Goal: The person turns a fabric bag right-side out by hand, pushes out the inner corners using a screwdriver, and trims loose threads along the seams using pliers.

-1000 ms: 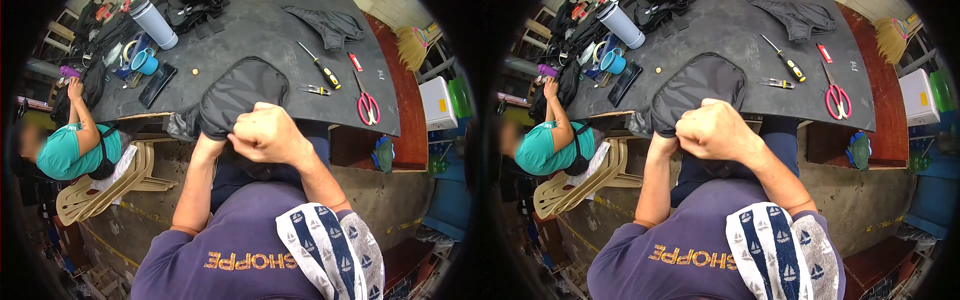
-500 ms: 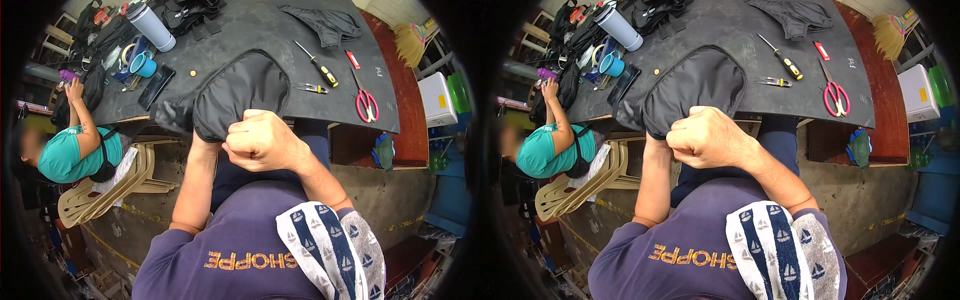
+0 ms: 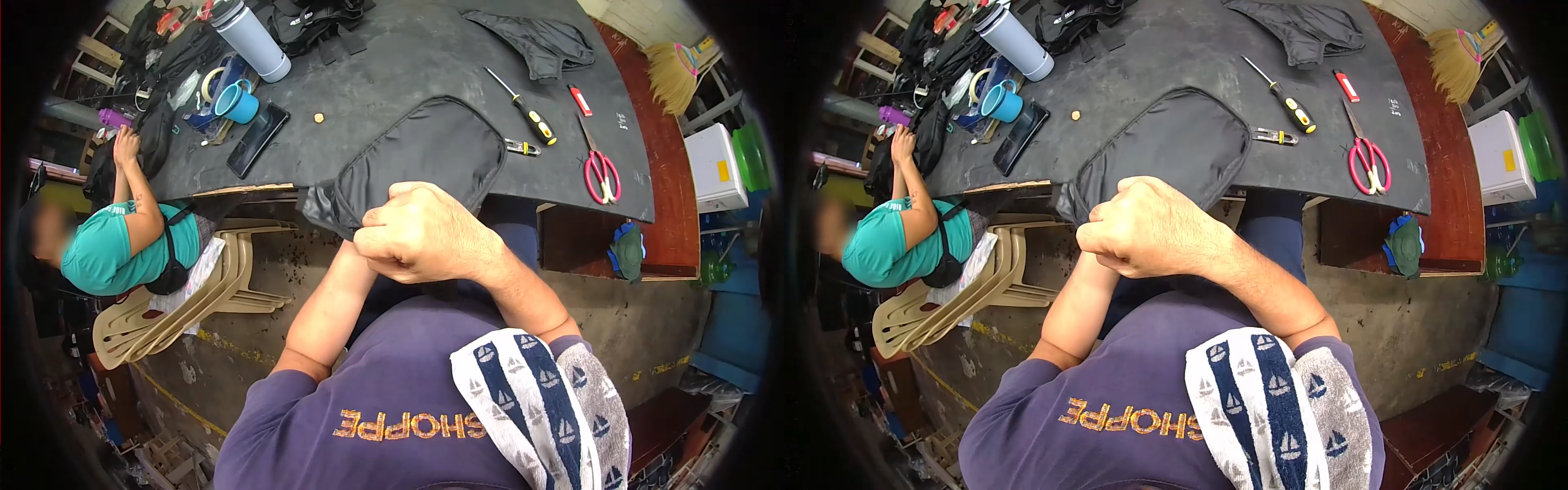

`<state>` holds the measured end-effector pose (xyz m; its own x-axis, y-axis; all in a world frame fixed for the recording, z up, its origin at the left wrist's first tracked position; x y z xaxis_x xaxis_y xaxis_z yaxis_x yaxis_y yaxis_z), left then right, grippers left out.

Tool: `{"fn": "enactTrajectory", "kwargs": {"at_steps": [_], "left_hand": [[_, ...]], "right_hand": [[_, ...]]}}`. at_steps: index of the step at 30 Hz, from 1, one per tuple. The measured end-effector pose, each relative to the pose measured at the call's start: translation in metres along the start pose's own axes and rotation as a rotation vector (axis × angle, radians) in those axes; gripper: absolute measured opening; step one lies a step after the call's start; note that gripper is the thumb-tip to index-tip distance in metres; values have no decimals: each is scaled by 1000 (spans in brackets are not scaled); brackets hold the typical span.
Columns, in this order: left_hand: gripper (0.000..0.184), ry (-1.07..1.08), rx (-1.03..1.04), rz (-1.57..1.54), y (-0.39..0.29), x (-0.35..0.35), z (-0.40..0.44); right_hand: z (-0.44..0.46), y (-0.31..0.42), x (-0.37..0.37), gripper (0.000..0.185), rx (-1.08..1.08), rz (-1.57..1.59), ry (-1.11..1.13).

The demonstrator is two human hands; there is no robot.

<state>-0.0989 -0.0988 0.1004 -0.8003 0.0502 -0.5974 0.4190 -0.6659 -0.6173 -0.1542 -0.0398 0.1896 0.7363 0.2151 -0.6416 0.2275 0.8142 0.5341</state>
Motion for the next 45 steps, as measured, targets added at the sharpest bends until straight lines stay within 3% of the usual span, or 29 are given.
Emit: {"fn": "enactTrajectory", "kwargs": {"at_steps": [7,11,13,15,17,22,33,45], "left_hand": [[59,155,113,392,21,-5,9],[60,214,117,599,39,-10,7],[61,214,118,679,50,-11,5],[61,194,124,736,60,-11,5],[62,130,136,757,70,-9,0],[68,143,150,704,77,-1,3],[68,172,67,730,72,1,-4],[68,121,94,592,92,9,-6]], "right_hand": [[-2,-8,-14,32,-19,10,-3],[-18,-44,-53,33,50,223,-132],[-43,-107,-65,28,492,219,-447],[-47,-134,-61,24,551,99,-438],[-50,-156,-58,19,659,-135,-406],[-59,-169,-47,18,598,-291,-302],[-71,-192,-48,19,742,86,-386],[-80,-198,-48,20,783,163,-427]]}}
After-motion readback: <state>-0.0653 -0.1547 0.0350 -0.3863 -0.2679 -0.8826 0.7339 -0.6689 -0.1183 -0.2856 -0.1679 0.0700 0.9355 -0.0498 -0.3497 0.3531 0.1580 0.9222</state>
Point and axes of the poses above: each hand's wrist, its own z-axis towards the middle knuckle, its own x-axis out of the palm, y = z × x, the point moved 8 cm from there along z, towards the middle knuckle, and after that the axes turned 12 degrees about x, right-handed, at the moved point
